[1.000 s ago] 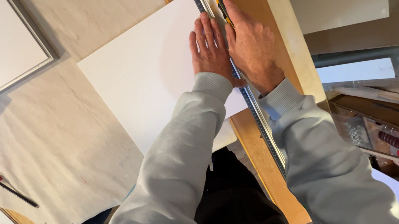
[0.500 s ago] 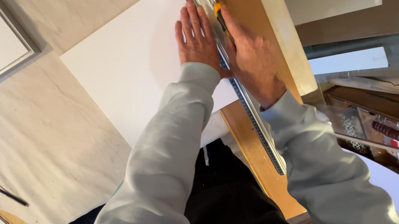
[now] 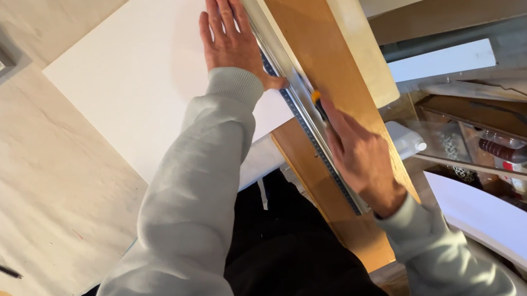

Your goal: Cut a foam core or mat board to size using a utility knife and straight edge to fit inside a picture frame.

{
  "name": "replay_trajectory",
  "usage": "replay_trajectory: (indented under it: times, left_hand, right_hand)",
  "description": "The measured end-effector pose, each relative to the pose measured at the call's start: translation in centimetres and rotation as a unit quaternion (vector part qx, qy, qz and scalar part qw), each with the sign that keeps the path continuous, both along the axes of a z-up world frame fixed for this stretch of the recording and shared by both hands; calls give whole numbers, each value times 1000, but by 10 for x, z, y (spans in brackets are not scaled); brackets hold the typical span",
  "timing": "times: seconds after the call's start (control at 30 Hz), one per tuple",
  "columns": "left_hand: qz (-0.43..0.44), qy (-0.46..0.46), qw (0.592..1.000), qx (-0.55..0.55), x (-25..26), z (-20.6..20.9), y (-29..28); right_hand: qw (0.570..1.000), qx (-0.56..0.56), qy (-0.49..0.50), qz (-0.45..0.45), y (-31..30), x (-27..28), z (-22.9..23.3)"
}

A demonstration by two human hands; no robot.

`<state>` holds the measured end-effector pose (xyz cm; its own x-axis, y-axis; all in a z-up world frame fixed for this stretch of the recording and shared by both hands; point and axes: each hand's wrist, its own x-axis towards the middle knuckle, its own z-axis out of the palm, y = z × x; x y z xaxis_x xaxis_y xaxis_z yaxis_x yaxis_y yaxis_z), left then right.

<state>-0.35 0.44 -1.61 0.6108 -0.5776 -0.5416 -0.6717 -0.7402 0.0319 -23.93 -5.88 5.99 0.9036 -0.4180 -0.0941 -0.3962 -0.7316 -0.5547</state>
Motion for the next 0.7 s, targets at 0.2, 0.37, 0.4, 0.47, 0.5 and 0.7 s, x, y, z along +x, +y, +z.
replay_trajectory:
  times: [0.2, 0.37, 0.4, 0.47, 0.5, 0.7]
  left_hand:
    - [-4, -2, 1000, 5, 2, 0, 2]
    - [4, 3, 1000, -2, 3, 1, 0]
    - [4, -2, 1000, -6, 3, 1, 1]
    - [6, -6, 1000, -8, -1, 3, 3]
    - [5, -9, 1000, -10, 0, 4, 2]
    - [10, -10, 1000, 13, 1, 9, -2]
  right_hand:
    - [999, -5, 32, -10, 8, -42, 11]
    - [992, -22, 121, -20, -3, -43, 27]
    - [996, 9, 79, -40, -7, -32, 34]
    - [997, 41, 37, -58, -15, 1, 36]
    - [999, 10, 4, -44, -22, 28, 27]
    - [995, -18, -94, 22, -51, 163, -36]
